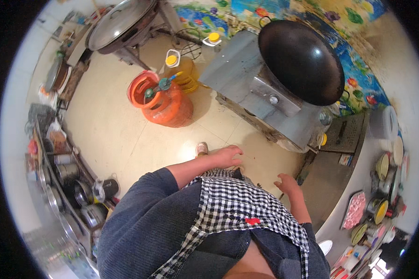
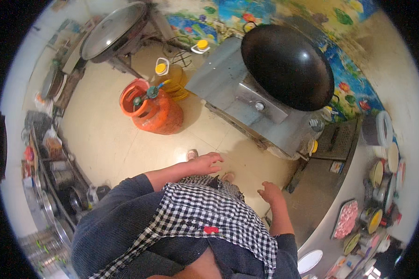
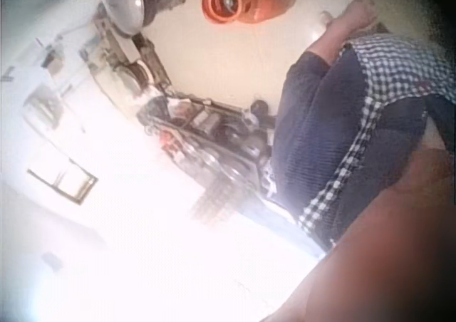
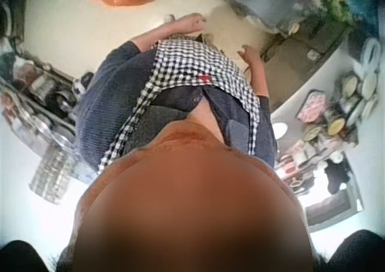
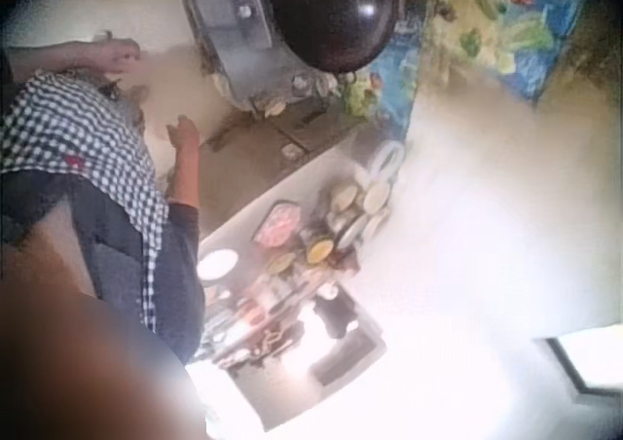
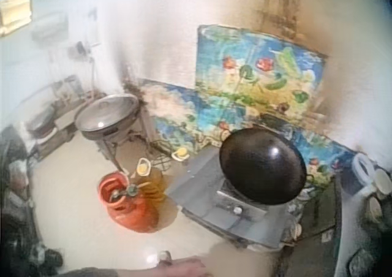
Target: The person transfers a dark granular substance from a large container into a smaller bowl, places the bowl on the counter, washes hands at the sink, and then positions a wok on a gas stove. The person adjusts the gas regulator and ignites the burner.
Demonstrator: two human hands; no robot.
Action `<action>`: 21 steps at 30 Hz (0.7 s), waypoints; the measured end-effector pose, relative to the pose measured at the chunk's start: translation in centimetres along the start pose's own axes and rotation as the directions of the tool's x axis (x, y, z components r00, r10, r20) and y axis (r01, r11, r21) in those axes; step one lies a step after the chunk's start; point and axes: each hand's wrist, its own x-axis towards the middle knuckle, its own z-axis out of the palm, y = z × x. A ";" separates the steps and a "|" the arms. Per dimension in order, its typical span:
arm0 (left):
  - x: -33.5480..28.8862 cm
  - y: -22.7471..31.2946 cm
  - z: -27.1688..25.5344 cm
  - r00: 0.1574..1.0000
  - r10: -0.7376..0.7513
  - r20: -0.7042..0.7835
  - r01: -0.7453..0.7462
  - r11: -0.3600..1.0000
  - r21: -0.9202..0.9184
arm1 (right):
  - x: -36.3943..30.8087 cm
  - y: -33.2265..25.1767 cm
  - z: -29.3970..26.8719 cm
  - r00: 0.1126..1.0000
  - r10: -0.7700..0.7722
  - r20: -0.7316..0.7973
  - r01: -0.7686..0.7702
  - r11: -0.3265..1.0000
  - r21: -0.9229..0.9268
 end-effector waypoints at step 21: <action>-29.4 -20.4 -21.3 0.822 -0.410 -0.395 0.242 0.880 -0.410 | 13.2 -42.3 0.8 0.811 -0.583 0.047 0.583 0.800 -0.141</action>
